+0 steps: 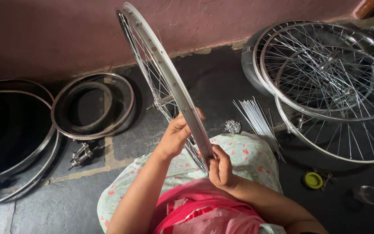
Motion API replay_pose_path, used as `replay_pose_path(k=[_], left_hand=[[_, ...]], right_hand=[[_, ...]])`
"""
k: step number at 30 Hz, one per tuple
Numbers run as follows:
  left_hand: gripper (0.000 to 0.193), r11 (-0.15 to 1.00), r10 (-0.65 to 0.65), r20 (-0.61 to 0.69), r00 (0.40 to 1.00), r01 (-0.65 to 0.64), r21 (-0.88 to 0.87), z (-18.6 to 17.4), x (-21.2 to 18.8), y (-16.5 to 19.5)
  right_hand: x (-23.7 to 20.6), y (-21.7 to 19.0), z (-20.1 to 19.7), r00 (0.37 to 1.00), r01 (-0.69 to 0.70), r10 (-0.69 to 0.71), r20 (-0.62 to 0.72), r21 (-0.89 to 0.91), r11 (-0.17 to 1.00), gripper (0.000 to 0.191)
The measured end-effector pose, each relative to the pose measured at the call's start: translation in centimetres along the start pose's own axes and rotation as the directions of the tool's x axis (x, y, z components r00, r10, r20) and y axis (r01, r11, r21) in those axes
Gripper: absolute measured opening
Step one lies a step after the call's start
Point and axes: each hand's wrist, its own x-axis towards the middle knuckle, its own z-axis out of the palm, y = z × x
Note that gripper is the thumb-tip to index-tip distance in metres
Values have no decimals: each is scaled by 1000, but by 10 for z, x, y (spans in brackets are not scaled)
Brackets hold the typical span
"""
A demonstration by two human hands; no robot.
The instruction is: The person sits on the floor and inserts metal spokes into the hub and rim of a bicycle wheel. They repeatedly pick up spokes, thread them through the hub, and secure them into the rim holes, rotating the wheel as needed to access different positions.
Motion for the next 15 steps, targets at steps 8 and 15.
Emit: replay_pose_path(k=[8,15], left_hand=[[11,841,482,-370,794,-301,450,14,4,26],[6,890,417,-227,880,-345,297,0,19,21]], right_hand=[[2,-2,1,1000,25,-25,4,-8,1000,48],[-1,-4,4,999,27,-28,24,14,1000,50]])
